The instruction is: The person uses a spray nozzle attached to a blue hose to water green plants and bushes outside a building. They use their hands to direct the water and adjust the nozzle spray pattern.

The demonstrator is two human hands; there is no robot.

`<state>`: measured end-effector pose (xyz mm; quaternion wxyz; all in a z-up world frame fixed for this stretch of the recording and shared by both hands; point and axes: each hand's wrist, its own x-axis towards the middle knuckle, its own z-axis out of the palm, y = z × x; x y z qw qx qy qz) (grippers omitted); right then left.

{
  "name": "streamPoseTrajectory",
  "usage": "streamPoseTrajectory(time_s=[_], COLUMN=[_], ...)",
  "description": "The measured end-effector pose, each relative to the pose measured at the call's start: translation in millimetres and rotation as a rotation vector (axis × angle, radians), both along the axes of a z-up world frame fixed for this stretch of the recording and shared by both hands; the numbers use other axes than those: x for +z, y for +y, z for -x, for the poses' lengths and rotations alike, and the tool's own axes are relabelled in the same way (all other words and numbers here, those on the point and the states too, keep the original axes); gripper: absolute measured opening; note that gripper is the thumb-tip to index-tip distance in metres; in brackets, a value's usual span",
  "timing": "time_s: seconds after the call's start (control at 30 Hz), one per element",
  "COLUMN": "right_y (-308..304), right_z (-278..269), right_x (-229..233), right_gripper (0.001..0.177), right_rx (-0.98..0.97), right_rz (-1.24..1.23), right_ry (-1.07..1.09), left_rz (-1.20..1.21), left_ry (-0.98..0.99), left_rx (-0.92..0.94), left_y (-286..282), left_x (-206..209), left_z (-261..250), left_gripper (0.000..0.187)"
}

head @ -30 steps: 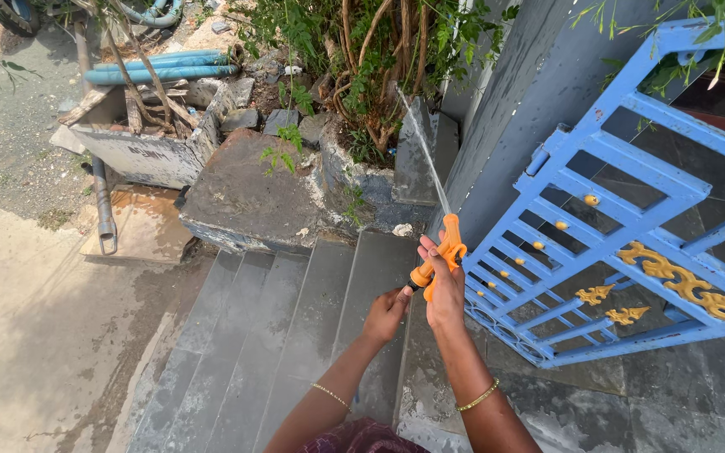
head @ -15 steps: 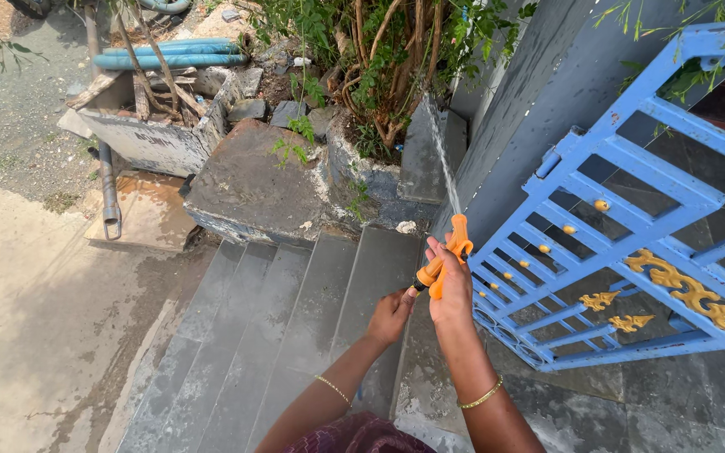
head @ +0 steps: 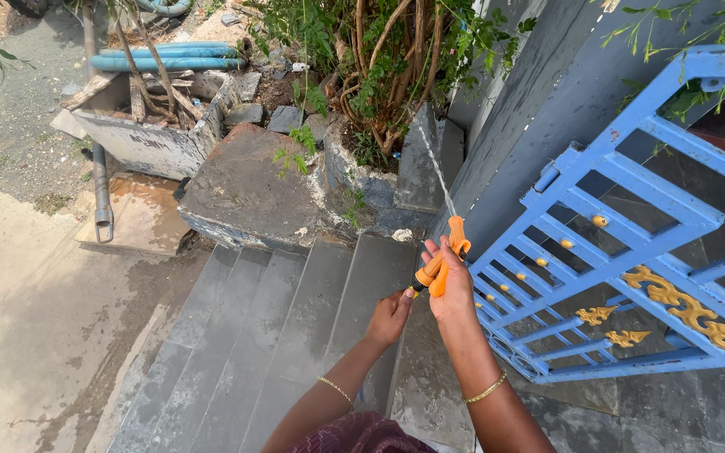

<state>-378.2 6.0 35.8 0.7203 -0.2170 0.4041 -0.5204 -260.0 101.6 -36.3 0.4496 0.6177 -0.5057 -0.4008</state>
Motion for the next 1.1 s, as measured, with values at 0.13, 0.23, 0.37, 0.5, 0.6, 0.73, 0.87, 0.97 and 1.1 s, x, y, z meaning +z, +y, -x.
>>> streamPoseTrajectory(time_s=[0.13, 0.23, 0.37, 0.5, 0.6, 0.73, 0.87, 0.97, 1.1], right_y=[-8.8, -16.0, -39.9, -54.9, -63.7, -73.4, -71.2, -66.8, -70.8], right_z=[-9.8, -14.8, -22.9, -26.4, -34.4, -49.8, -67.5, -81.6, -97.6], right_x=[-0.9, -2.5, 5.3, 12.9, 14.2, 12.3, 27.7, 42.8, 50.2], right_gripper=[0.06, 0.062, 0.062, 0.061, 0.06, 0.058, 0.056, 0.055, 0.056], right_rx=[0.008, 0.007, 0.002, -0.018, -0.068, -0.052, 0.052, 0.105, 0.148], right_rz=[0.035, 0.001, 0.073, 0.115, 0.018, -0.018, -0.065, -0.11, -0.133], right_ry=[0.026, 0.055, 0.045, -0.016, -0.016, -0.015, -0.012, 0.004, -0.001], left_rz=[-0.01, -0.01, 0.019, 0.089, 0.182, 0.182, 0.3, 0.301, 0.296], left_ry=[0.021, 0.057, 0.047, 0.061, -0.095, -0.079, -0.101, -0.144, -0.197], left_rx=[0.002, -0.016, -0.057, -0.088, -0.048, 0.008, 0.059, 0.101, 0.167], left_y=[-11.3, -26.9, -48.0, -66.1, -73.2, -72.3, -72.7, -76.9, -86.1], left_x=[-10.9, -17.6, -13.7, -1.8, 5.9, 8.2, 5.9, 8.2, 9.7], left_z=[-5.1, -13.4, -22.7, -35.7, -45.7, -59.9, -76.8, -91.9, -104.6], left_gripper=[0.065, 0.064, 0.063, 0.057, 0.054, 0.048, 0.047, 0.047, 0.046])
